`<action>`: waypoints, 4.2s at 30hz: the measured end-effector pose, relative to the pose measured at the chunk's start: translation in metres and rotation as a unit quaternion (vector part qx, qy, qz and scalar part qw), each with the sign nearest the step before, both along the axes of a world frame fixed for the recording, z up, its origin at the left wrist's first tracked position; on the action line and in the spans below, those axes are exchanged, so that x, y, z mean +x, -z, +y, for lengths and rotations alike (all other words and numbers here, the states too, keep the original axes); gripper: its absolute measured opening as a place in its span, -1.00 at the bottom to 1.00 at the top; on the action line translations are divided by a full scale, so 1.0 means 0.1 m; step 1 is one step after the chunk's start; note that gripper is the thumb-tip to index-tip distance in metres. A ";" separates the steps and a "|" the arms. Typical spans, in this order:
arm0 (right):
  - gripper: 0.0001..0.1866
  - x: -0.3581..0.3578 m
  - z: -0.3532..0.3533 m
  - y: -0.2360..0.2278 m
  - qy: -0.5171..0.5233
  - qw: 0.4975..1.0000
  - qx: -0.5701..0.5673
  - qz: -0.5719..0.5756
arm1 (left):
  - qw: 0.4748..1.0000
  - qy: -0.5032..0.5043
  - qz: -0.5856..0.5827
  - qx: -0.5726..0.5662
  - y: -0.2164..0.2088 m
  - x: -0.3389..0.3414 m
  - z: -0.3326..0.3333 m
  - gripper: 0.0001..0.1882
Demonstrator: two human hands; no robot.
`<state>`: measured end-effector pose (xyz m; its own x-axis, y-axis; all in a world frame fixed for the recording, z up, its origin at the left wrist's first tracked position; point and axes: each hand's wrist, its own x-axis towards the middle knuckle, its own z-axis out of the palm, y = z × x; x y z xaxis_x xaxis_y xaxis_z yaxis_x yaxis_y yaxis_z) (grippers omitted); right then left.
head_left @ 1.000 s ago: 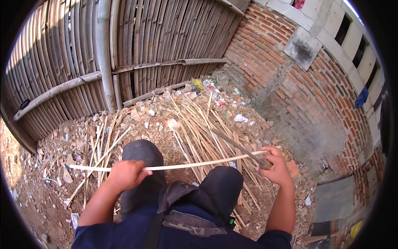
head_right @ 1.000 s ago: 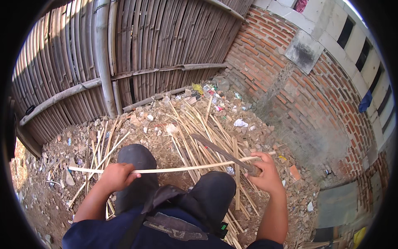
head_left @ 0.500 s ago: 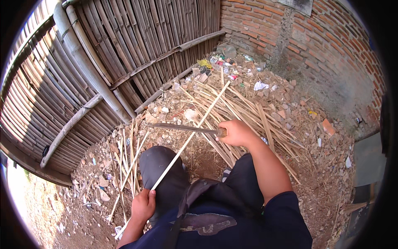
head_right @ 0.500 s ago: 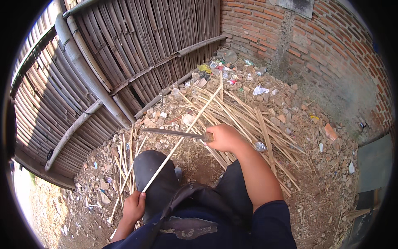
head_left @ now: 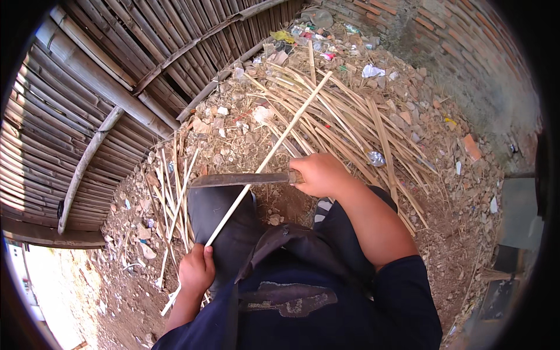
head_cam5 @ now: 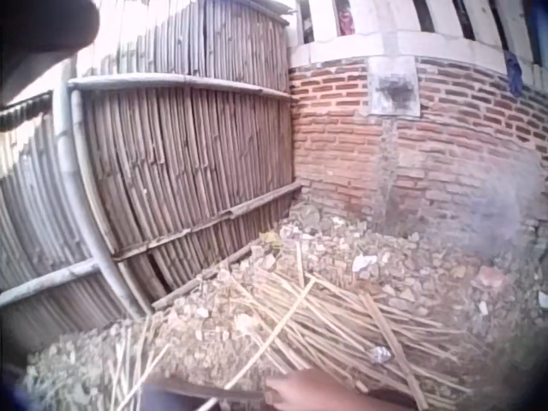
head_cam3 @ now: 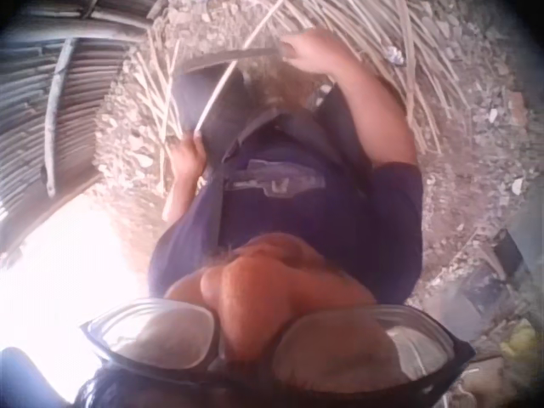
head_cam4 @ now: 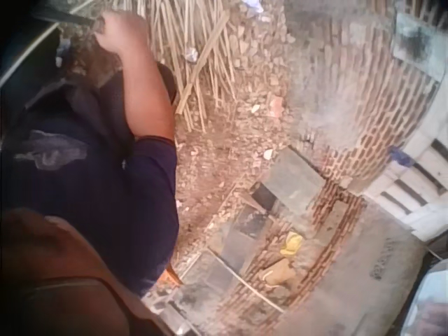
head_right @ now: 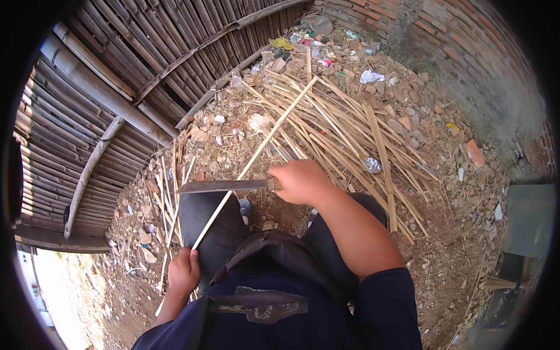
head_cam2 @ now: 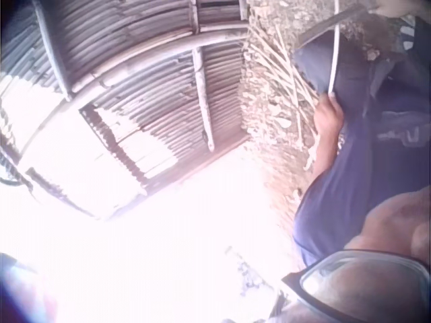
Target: The person uses a machete to shave thin layers from a strip of bamboo while holding it in their hand. They repeat this action on multiple pieces, periodically setting some down and picking up new ones from a pile on the ground.
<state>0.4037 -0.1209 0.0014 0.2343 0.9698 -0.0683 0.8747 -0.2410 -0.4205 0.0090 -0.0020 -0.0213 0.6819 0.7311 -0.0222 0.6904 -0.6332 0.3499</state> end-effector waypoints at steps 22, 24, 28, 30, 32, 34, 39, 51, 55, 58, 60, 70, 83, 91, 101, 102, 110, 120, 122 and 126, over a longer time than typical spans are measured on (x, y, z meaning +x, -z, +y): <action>-0.61 -0.05 0.44 0.06 0.040 0.988 -0.097 0.117 | 0.998 -0.046 -0.039 0.020 0.20 -0.13 0.00 -0.67; -0.68 -0.12 0.45 -0.04 0.006 0.996 -0.060 0.063 | 0.998 -0.040 -0.031 0.028 0.20 -0.16 -0.01 -0.67; -0.71 -0.26 0.45 -0.13 -0.051 0.995 -0.085 -0.011 | 0.998 -0.040 -0.025 0.043 0.24 -0.13 -0.02 -0.67; -0.70 -0.09 0.44 -0.07 -0.048 0.995 -0.083 0.020 | 0.998 -0.032 -0.033 0.044 0.27 -0.12 -0.02 -0.67; -0.66 0.18 0.44 0.18 -0.033 0.993 -0.038 0.106 | 0.997 -0.042 -0.048 0.048 0.26 -0.06 -0.02 -0.66; -0.60 0.22 0.45 0.16 -0.038 0.994 -0.038 0.093 | 0.997 -0.050 -0.036 0.051 0.23 -0.05 -0.04 -0.65; -0.63 -0.10 0.38 -0.08 -0.014 0.997 -0.063 0.033 | 0.997 -0.062 -0.005 0.049 0.16 -0.05 -0.06 -0.65; -0.41 0.33 0.49 0.28 0.088 0.992 -0.055 0.064 | 0.993 -0.047 -0.021 0.109 0.19 -0.02 -0.07 -0.66; -0.61 0.15 0.41 0.07 0.065 0.993 -0.071 0.062 | 0.994 -0.036 -0.005 0.105 0.16 -0.06 -0.04 -0.66; -0.73 -0.13 0.40 -0.06 -0.004 0.995 -0.103 -0.001 | 0.993 -0.028 -0.016 0.112 0.17 -0.07 -0.03 -0.66; -0.73 -0.19 0.38 -0.04 -0.025 0.996 -0.081 -0.010 | 0.994 -0.024 -0.013 0.102 0.18 -0.10 0.01 -0.66; -0.59 0.28 0.43 0.15 0.067 0.991 -0.077 0.083 | 0.995 -0.031 -0.040 0.085 0.16 -0.05 0.01 -0.64; -0.61 0.14 0.46 0.14 0.031 0.994 -0.055 0.086 | 0.993 -0.028 -0.066 0.096 0.24 -0.06 0.02 -0.66; -0.53 0.34 0.41 0.21 0.100 0.991 -0.066 0.063 | 0.993 -0.050 -0.045 0.093 0.19 -0.05 0.03 -0.65; -0.67 -0.21 0.40 -0.10 -0.010 0.994 -0.109 -0.026 | 0.994 -0.050 -0.021 0.092 0.12 -0.07 0.03 -0.65; -0.67 -0.15 0.38 -0.02 -0.004 0.998 -0.069 -0.009 | 0.994 -0.046 -0.033 0.092 0.17 -0.08 0.04 -0.65; -0.51 0.28 0.42 0.18 0.079 0.992 -0.082 0.051 | 0.992 -0.061 -0.036 0.108 0.17 -0.06 0.01 -0.64; -0.54 0.25 0.31 0.13 0.079 0.995 -0.038 0.050 | 0.996 -0.045 -0.050 0.066 0.09 -0.07 0.06 -0.60; -0.55 0.25 0.30 0.10 0.081 0.995 -0.035 0.049 | 0.995 -0.046 -0.049 0.067 0.09 -0.06 0.06 -0.60; -0.63 0.24 0.26 0.05 0.088 0.996 0.004 0.022 | 0.995 -0.043 -0.067 0.061 0.09 -0.05 0.05 -0.61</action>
